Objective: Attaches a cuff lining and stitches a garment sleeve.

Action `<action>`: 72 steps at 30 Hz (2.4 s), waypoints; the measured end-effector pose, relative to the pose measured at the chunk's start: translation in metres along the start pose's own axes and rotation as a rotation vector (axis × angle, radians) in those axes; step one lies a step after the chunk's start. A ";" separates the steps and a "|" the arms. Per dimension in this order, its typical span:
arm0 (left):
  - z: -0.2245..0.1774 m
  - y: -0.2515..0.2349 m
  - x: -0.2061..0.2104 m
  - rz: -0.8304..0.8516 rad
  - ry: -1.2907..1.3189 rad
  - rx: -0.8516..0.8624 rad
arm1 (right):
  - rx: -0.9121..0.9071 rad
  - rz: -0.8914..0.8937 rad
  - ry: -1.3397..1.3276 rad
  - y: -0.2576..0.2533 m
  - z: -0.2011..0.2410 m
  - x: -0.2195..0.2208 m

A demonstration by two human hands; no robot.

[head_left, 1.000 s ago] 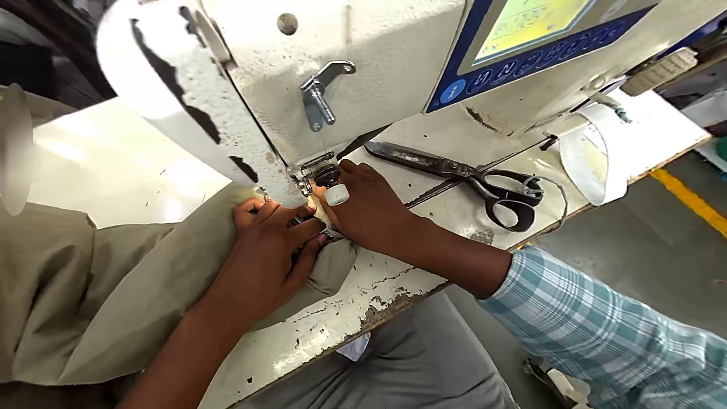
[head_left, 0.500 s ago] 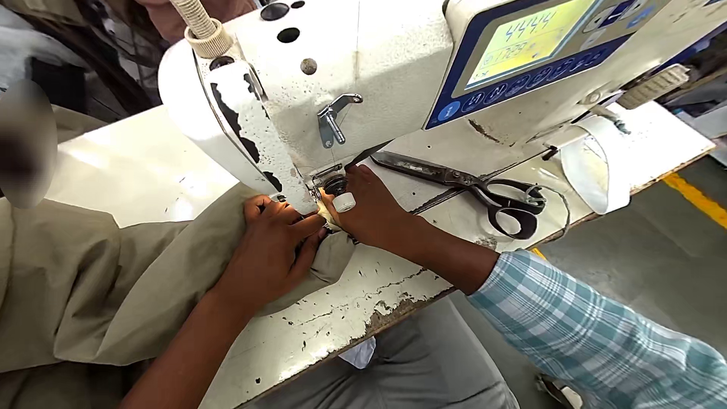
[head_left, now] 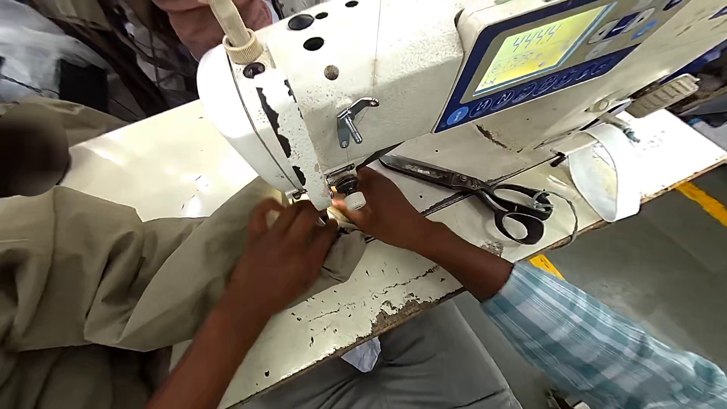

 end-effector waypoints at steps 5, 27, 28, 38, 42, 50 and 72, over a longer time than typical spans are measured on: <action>-0.013 0.023 -0.009 0.095 0.034 -0.114 | -0.183 0.111 -0.193 0.045 0.019 -0.019; 0.063 0.123 -0.102 0.383 -0.137 -0.474 | 0.014 0.253 -0.463 0.051 0.002 -0.009; 0.069 0.119 -0.102 0.291 -0.208 -0.399 | 0.013 0.269 -0.372 0.052 0.005 -0.008; 0.026 -0.015 -0.089 0.181 -0.036 -0.285 | -0.021 0.302 -0.056 0.066 0.017 0.002; -0.061 -0.033 -0.042 0.057 0.062 -0.053 | -0.033 0.322 -0.132 0.067 0.017 -0.004; -0.024 -0.022 0.006 0.198 0.026 -0.311 | 0.379 0.198 -0.330 -0.012 -0.035 -0.030; -0.029 -0.001 0.021 -0.173 0.263 -0.553 | 0.382 0.112 -0.214 0.032 -0.002 -0.001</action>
Point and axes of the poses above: each hand's wrist, its own y-axis away from the middle knuckle, its own x-axis out of the palm, z = x × y, the point moved 5 cm from there along -y, towards the middle knuckle, and after that the axes turned 5 degrees about x, right-handed, at the moved point
